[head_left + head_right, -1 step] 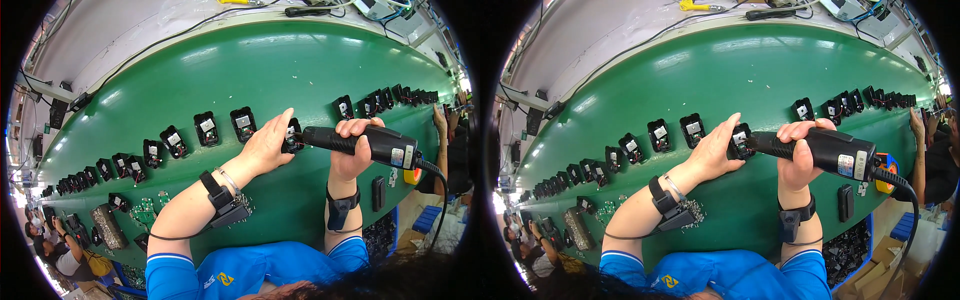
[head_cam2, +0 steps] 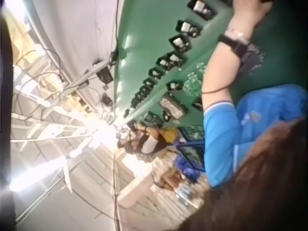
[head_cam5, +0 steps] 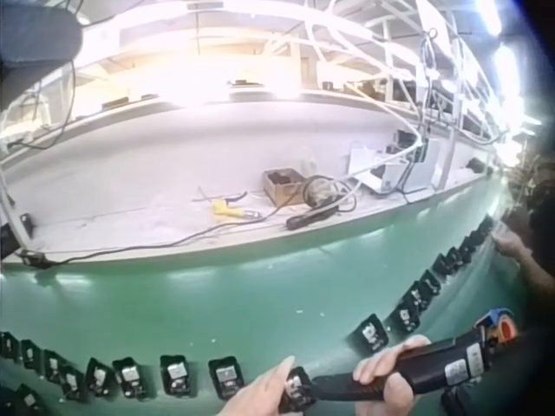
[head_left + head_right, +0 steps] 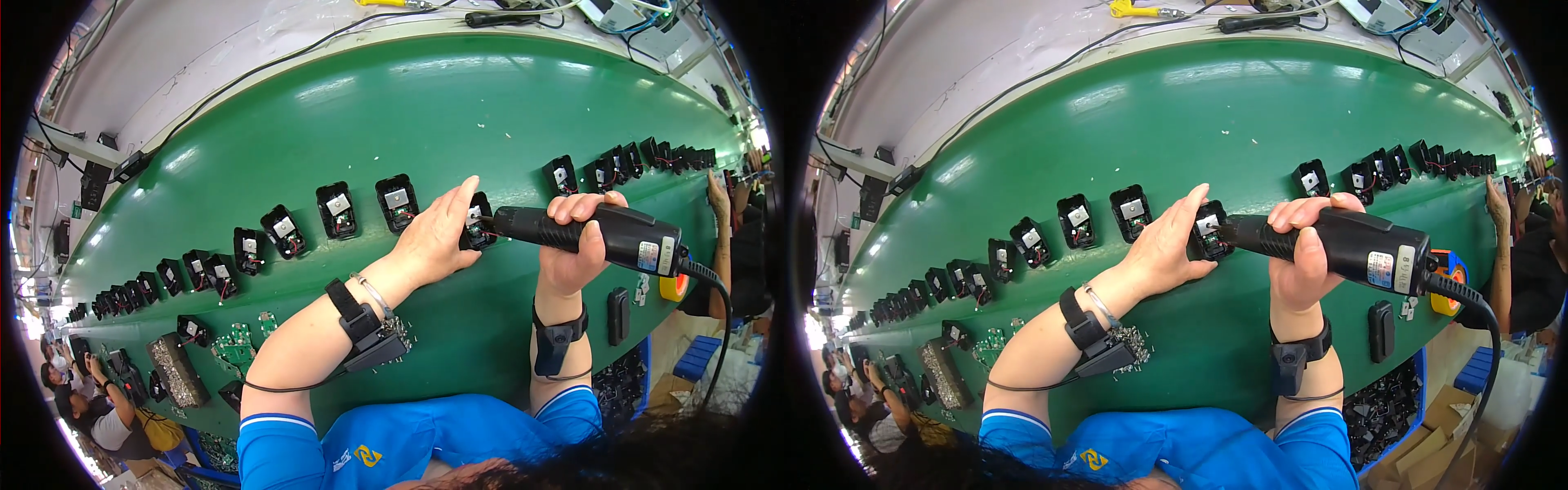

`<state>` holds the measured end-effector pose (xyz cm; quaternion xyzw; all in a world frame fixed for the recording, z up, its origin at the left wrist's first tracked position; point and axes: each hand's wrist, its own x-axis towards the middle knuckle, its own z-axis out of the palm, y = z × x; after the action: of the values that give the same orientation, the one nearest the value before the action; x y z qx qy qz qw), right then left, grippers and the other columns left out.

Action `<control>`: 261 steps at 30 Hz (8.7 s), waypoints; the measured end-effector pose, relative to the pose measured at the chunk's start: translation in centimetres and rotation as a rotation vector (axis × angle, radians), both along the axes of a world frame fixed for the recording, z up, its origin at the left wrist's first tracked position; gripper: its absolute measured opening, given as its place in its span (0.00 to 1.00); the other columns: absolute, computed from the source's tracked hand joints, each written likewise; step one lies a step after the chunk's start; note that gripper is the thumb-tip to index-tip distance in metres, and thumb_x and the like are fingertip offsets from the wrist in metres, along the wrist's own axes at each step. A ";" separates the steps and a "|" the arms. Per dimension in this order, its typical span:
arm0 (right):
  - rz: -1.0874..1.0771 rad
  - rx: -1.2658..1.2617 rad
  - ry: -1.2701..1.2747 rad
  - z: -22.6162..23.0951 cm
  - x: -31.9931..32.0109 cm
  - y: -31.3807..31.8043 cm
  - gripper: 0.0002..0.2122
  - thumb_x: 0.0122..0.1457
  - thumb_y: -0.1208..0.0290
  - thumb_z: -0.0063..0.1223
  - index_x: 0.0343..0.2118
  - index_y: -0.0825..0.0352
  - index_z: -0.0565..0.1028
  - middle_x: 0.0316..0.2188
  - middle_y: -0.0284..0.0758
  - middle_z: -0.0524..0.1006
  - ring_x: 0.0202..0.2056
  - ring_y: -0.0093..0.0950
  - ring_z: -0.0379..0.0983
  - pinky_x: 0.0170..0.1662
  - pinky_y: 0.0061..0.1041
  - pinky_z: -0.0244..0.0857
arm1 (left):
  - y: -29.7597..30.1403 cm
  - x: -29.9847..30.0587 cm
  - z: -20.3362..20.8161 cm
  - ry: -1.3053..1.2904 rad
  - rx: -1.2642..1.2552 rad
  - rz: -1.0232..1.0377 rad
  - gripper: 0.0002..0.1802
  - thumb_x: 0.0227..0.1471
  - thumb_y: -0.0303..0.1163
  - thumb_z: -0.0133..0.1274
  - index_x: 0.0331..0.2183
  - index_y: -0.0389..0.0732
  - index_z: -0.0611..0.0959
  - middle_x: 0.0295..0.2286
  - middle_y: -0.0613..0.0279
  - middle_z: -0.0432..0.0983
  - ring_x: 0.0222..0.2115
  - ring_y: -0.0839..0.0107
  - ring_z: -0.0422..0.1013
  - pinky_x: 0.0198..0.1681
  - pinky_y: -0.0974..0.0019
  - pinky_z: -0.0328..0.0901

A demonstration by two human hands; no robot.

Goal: Using an electric screwdriver to fasten screws into small electronic or plastic housings on an assembly line.

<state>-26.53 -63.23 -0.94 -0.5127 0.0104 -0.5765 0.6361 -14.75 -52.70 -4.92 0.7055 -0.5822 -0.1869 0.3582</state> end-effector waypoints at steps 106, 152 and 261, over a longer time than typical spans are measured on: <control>0.158 0.241 -0.193 5.7 -8.7 2.2 0.20 0.45 0.67 0.48 0.40 0.65 0.57 0.22 0.31 0.63 0.21 0.22 0.62 0.23 0.20 0.57 | 4.0 -6.9 2.6 1.258 0.134 0.108 0.08 0.45 0.30 0.48 0.25 0.35 0.76 0.18 0.61 0.70 0.18 0.76 0.65 0.21 0.77 0.61; -0.173 0.075 -0.075 1.6 -7.4 -8.7 0.14 0.47 0.72 0.41 0.39 0.65 0.61 0.22 0.31 0.64 0.24 0.23 0.61 0.30 0.24 0.56 | -10.6 -5.2 -0.1 -0.067 0.080 -0.009 0.47 0.28 0.31 0.58 0.49 0.37 0.50 0.42 0.47 0.55 0.42 0.52 0.58 0.44 0.61 0.58; 0.181 0.344 -0.178 6.0 -12.5 -0.8 0.21 0.40 0.67 0.53 0.37 0.67 0.58 0.20 0.29 0.59 0.19 0.20 0.55 0.22 0.17 0.51 | 1.9 -11.9 3.1 1.178 0.166 0.113 0.10 0.48 0.32 0.43 0.26 0.35 0.75 0.20 0.63 0.71 0.21 0.79 0.67 0.26 0.77 0.63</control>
<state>-39.05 -64.06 5.06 -0.3426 0.0064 -0.5495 0.7620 -26.62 -50.83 -1.77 0.5385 -0.2303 -0.5723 0.5739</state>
